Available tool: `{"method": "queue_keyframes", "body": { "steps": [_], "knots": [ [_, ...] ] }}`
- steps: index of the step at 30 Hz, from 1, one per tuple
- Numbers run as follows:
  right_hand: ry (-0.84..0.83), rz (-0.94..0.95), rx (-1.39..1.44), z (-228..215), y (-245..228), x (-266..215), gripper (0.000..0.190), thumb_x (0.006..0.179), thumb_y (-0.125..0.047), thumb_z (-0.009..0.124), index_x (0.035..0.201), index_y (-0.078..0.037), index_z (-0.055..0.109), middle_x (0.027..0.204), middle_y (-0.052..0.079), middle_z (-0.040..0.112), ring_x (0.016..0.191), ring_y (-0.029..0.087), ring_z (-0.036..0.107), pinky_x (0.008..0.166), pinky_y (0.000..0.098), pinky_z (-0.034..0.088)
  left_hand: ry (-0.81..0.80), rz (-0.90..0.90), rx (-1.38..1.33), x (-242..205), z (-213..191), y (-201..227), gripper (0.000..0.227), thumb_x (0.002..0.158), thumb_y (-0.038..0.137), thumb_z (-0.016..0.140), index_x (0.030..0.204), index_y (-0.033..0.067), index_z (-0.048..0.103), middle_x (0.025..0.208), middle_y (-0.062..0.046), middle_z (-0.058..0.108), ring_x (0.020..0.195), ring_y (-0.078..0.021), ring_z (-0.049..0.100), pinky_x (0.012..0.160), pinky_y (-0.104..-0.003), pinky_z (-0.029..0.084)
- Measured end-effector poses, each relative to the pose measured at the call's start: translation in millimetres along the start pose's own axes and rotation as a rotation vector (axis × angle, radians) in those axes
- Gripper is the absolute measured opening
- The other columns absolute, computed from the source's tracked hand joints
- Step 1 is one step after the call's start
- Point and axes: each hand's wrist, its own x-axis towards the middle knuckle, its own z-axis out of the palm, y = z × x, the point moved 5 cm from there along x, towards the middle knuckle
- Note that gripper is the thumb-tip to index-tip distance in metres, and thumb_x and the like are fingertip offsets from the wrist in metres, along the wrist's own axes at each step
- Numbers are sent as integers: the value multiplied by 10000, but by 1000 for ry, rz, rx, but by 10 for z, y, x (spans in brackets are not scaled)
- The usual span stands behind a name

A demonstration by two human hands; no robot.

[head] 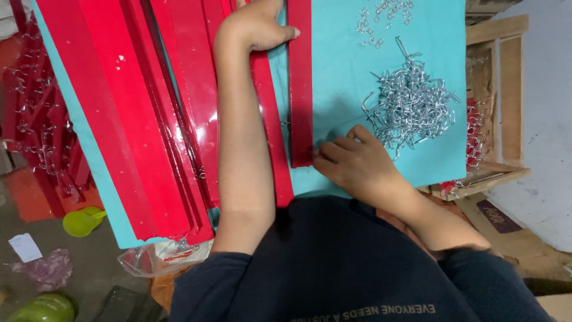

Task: Assembling metal hooks onto red painted metal strips by hand

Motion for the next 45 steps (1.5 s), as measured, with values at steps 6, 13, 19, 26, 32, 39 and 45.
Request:
{"method": "queue_keyframes", "body": {
  "steps": [6,13,19,26,32,39,45],
  "knots": [
    [-91,-30,-3,139,-137,190,226,857,23,655,712,-122,557,716,55,516,654,277,504,671,384,398,10,42,9,-4,-20,75,752,981,372,663,1573,128,269,1540,-266,405,1468,-514,181,1172,-508,4],
    [-612,196,316,436,35,264,158,808,2,560,867,-124,636,818,91,686,771,367,663,737,470,461,-10,36,15,0,-15,80,1043,941,394,739,1659,143,24,1733,-187,-55,1580,-262,-127,1132,-494,-260],
    [-503,177,22,920,-220,303,116,753,-97,664,743,-192,731,760,89,739,669,330,692,631,447,466,-6,39,9,-66,-45,171,1041,975,352,742,1664,99,3,1726,-131,-132,1550,-231,-211,1148,-472,-262],
    [-396,134,43,868,-125,304,85,735,-80,683,728,-156,720,683,101,717,645,342,691,626,466,494,-46,2,47,-91,-40,201,1059,956,367,740,1666,83,9,1720,-52,-172,1555,-209,-220,1167,-509,-248],
    [-444,24,478,243,295,192,449,843,-453,808,1039,-124,571,983,97,690,894,367,672,730,494,497,-16,11,81,-101,-62,246,1161,875,452,783,1663,94,8,1729,-67,-150,1550,-196,-225,1123,-505,-288],
    [-279,515,315,-55,1238,-522,408,895,-267,779,1276,-157,685,1172,61,638,1094,289,570,898,438,400,-15,-137,245,-104,68,349,1458,699,782,758,1646,102,-119,1722,-29,-225,1554,-196,-261,1100,-548,-306],
    [-125,651,259,-3,1462,-772,144,929,-317,776,1047,-236,779,1119,6,626,1087,256,602,875,439,380,-16,-216,296,-108,7,417,1464,707,820,722,1630,136,-185,1716,-14,-261,1557,-208,-279,1121,-572,-288]
  ]
}}
